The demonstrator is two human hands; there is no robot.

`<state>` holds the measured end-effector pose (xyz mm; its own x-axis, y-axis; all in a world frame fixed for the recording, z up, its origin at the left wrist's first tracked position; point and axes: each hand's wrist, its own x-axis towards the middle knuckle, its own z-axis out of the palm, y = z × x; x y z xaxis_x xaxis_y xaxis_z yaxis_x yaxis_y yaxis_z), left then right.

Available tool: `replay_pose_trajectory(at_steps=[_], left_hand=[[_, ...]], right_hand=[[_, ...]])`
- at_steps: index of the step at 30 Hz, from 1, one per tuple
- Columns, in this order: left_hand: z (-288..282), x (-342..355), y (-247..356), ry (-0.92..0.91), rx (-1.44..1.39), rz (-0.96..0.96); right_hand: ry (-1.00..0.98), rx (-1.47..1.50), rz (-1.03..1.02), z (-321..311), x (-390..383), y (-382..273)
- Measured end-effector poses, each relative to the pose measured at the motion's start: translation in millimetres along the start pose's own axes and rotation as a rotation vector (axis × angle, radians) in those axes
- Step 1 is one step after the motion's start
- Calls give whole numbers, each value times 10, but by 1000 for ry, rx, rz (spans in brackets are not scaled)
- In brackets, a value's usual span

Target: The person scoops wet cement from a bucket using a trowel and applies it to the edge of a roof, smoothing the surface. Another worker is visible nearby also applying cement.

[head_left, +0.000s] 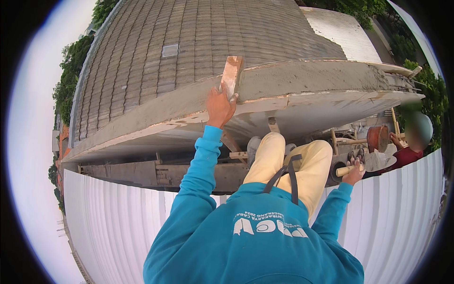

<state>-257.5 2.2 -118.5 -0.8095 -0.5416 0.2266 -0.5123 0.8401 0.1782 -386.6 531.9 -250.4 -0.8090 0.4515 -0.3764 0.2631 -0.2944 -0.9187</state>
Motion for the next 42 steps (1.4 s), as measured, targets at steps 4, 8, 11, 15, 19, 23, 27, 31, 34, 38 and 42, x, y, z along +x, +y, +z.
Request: replay_pose_trajectory(at_steps=[4, 8, 11, 15, 19, 23, 27, 31, 34, 38, 42], left_hand=[[126, 131, 273, 24, -3, 61], [107, 248, 629, -56, -33, 63], [153, 290, 853, -41, -86, 74], [208, 351, 1022, -80, -99, 69], [305, 448, 1334, -58, -83, 189], [338, 615, 1933, -132, -176, 234], [499, 735, 2357, -85, -227, 291], [605, 837, 2689, -92, -282, 304], [548, 826, 2728, -97, -291, 300], [557, 669, 2456, 4, -236, 293], [455, 489, 2109, 46, -214, 201]], right_hand=[[37, 33, 6, 43, -35, -31], [83, 37, 18, 15, -32, 41], [68, 65, 33, 18, -31, 116], [80, 61, 38, 81, -75, 133], [80, 52, 38, 121, -63, 168], [69, 81, 27, 151, -78, 145], [68, 65, 14, 103, -92, 74], [83, 50, 9, 90, -136, 26], [82, 72, 20, 96, -213, -67], [60, 51, -4, 42, -316, -224], [67, 42, -29, -127, -331, -324]])
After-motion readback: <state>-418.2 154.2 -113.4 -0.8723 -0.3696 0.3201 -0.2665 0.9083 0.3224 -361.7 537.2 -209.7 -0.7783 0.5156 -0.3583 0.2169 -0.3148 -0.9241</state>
